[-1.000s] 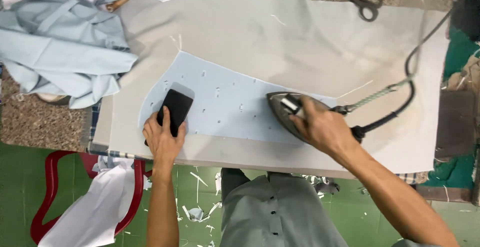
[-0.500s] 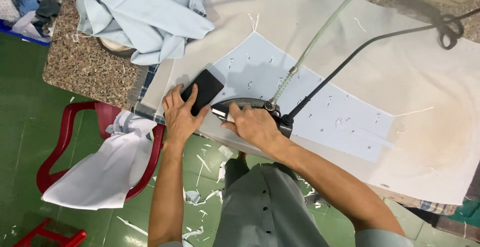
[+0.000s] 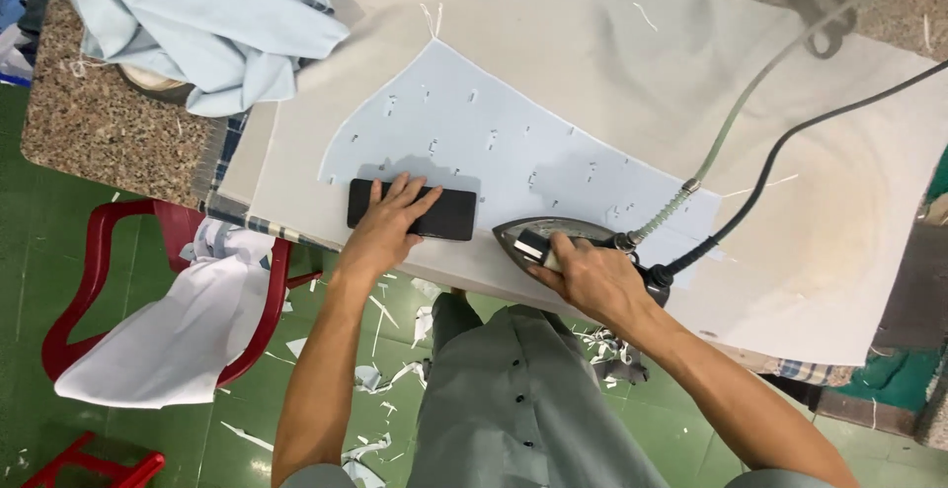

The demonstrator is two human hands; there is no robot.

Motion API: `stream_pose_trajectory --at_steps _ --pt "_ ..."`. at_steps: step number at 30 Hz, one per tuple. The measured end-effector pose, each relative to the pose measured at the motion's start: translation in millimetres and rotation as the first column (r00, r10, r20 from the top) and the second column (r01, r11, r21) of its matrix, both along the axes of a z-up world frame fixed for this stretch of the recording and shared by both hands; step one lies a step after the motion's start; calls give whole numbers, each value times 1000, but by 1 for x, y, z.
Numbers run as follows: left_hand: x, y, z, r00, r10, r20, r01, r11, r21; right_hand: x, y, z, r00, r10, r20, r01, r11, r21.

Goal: The person irons a light blue fabric piece on a worktable using a steam iron and a black pressing block. They smooth the fabric, press seams, and trim excess material with scissors before ironing another piece.

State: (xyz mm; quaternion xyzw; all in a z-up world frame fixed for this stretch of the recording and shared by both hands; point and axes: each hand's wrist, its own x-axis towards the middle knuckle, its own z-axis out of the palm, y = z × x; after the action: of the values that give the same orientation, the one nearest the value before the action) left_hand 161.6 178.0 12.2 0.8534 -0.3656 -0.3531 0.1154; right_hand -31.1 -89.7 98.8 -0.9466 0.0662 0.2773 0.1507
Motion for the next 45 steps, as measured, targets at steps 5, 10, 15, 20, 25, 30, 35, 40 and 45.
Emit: stream_pose_trajectory --at_steps 5,10,15,20,25,30,35,40,45 --pt "-62 -64 3 998 -60 26 60 998 -5 -54 -52 -1 985 -126 -115 123 992 -30" --pt "-122 -121 -10 989 -128 79 137 984 -112 -106 -99 -3 959 -230 -167 221 973 -68" --pt "-170 -182 -19 958 -261 116 272 958 -91 -153 -138 5 917 -367 -157 358 930 -84" --pt "-216 -243 -42 920 -376 108 388 914 -120 -212 -179 -1 805 -569 -166 556 822 -120" --pt "-270 -296 -69 806 -410 427 512 845 -157 -259 -210 -18 579 -815 6 807 572 -149" --pt "-284 -309 -66 742 -530 411 607 791 -75 -264 -229 -29 200 -957 210 979 189 -69" --pt "-244 -268 -59 736 -553 391 644 750 -151 -275 -249 -65 295 -896 331 953 251 -168" --pt "-172 -200 -47 814 -410 412 556 754 -349 -243 -270 -74 409 -807 426 899 278 -337" --pt "-119 -144 -16 894 -137 427 286 908 -306 -100 -287 -59 577 -217 788 616 749 -245"
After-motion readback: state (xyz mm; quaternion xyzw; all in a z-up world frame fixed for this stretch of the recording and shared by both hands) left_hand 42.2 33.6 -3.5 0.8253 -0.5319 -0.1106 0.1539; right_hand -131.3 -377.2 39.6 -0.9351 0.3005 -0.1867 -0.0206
